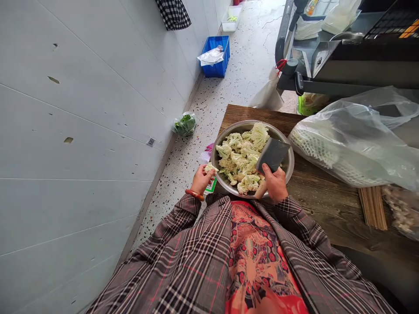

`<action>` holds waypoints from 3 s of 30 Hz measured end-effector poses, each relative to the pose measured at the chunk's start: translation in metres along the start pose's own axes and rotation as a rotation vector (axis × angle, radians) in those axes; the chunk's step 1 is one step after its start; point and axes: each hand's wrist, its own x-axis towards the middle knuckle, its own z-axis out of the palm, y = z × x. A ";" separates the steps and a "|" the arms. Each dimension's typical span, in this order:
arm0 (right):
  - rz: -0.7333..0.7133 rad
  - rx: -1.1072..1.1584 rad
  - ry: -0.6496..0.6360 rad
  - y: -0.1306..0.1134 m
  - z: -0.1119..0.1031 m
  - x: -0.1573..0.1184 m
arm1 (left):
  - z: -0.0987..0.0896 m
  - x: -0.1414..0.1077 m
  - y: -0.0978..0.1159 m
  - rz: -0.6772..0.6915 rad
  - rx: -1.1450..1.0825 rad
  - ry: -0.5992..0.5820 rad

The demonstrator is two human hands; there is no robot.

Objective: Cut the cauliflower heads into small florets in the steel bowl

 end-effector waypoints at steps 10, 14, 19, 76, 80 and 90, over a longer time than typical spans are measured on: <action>0.098 0.134 0.135 0.002 -0.001 0.005 | 0.033 0.013 -0.006 0.452 0.737 -0.389; 0.109 0.185 0.191 0.000 -0.013 -0.002 | 0.041 0.025 -0.002 0.503 0.729 -0.380; 0.160 0.183 0.220 0.002 -0.018 -0.017 | 0.061 0.058 0.015 0.630 0.759 -0.299; -0.044 -0.093 -0.344 -0.047 -0.022 -0.045 | 0.065 -0.046 0.046 0.320 0.027 -0.222; -0.019 0.000 -0.383 -0.047 -0.022 -0.045 | 0.066 -0.049 0.047 0.325 -0.036 -0.218; 0.287 0.295 -0.576 -0.045 -0.021 -0.053 | 0.073 -0.051 0.038 0.376 0.110 -0.258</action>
